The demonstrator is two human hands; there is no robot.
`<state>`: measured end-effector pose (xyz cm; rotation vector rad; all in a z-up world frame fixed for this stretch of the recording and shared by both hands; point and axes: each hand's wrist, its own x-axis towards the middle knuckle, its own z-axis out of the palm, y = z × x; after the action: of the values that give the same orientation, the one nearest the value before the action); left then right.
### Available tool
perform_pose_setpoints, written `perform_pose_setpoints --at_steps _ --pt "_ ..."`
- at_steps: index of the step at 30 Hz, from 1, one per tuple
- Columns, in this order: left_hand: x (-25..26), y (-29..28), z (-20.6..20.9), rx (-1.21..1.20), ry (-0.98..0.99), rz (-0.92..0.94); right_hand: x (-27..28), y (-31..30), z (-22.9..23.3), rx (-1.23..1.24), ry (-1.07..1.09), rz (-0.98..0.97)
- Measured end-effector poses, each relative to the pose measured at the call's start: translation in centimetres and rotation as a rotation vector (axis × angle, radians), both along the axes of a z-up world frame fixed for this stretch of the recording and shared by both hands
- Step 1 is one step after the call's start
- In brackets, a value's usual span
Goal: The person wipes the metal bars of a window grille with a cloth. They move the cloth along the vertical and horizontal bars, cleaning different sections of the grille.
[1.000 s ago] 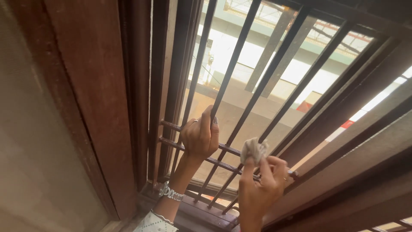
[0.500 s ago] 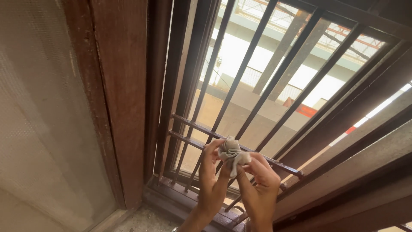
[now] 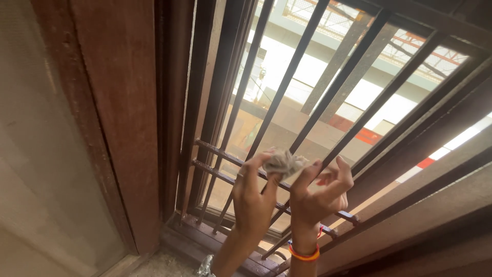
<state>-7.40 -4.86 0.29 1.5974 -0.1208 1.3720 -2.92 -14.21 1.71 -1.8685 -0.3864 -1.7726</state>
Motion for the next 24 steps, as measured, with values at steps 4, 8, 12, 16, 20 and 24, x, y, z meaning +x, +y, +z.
perform_pose_setpoints --at_steps 4,8,12,16,20,24 --pt "-0.5 -0.9 -1.2 0.163 0.01 0.174 0.3 -0.2 -0.9 0.004 0.065 0.003" --pt "-0.8 -0.9 -1.7 0.154 0.054 0.2 0.1 -0.3 -0.6 -0.017 0.053 -0.003" --pt "-0.4 0.2 -2.0 0.184 0.067 0.167 0.0 -0.3 -0.6 0.005 0.069 0.024" --pt "0.1 3.2 -3.2 0.163 0.076 0.247 0.0 -0.5 -0.7 -0.073 -0.001 -0.061" --pt "1.1 7.8 -3.9 0.038 0.032 0.366 0.0 -0.5 -1.0 -0.061 -0.009 -0.079" --pt "2.3 8.8 -3.6 -0.065 0.034 0.307 0.2 -0.5 -1.1 -0.061 -0.018 -0.079"
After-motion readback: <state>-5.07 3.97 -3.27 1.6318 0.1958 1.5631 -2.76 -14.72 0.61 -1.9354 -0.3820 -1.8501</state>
